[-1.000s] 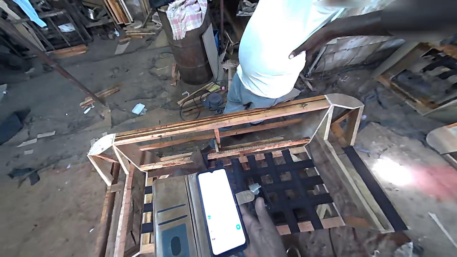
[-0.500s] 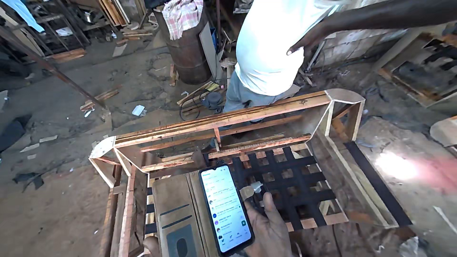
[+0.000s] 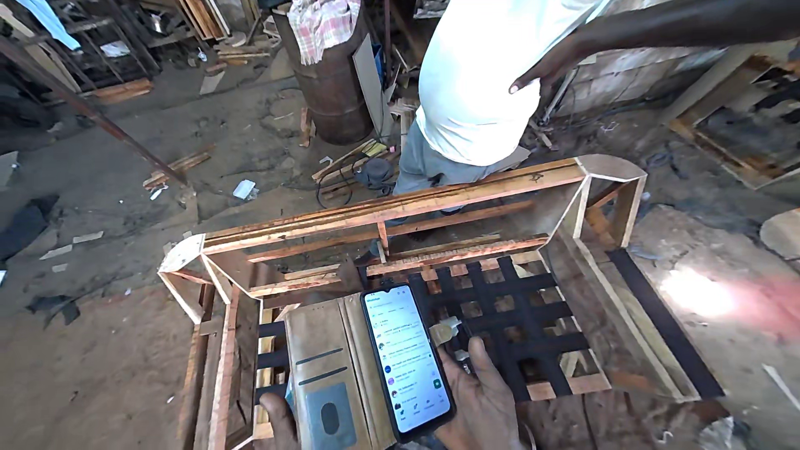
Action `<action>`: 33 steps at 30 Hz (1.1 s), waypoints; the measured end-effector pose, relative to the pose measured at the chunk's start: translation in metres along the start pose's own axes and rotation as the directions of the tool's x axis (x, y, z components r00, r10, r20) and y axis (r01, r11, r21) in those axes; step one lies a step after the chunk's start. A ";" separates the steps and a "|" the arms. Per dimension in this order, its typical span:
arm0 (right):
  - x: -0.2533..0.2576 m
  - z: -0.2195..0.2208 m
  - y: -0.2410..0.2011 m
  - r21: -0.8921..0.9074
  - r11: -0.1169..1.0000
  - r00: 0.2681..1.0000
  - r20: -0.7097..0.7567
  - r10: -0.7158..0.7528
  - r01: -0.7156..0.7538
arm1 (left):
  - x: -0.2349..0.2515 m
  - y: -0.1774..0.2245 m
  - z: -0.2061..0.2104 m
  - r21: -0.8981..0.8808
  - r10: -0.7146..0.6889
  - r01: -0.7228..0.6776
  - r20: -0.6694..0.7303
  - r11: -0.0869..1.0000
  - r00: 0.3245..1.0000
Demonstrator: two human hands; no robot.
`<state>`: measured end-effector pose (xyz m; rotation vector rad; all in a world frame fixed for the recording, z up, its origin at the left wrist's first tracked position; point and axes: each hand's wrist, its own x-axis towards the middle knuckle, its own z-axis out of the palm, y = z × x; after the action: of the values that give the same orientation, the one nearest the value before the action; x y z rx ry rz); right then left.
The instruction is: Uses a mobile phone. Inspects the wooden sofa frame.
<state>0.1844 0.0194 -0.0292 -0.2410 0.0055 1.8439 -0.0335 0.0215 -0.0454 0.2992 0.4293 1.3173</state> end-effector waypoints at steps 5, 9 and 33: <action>-0.002 -0.003 -0.004 0.008 1.000 0.999 -0.024 -0.021 0.021 | 0.006 0.015 0.024 0.094 0.098 -0.087 -0.124 0.992 0.987; -0.005 -0.002 -0.007 0.016 1.000 1.000 -0.007 -0.022 0.022 | 0.008 0.016 0.037 0.077 0.063 -0.055 -0.100 0.995 0.993; -0.008 0.001 -0.019 0.073 0.992 0.972 0.221 0.085 -0.103 | 0.036 0.007 0.033 0.334 -0.068 0.147 -0.235 0.931 0.970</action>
<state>0.2043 0.0171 -0.0244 0.0216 -0.0591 1.9512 -0.0178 0.0591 -0.0178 0.4209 0.8616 1.1656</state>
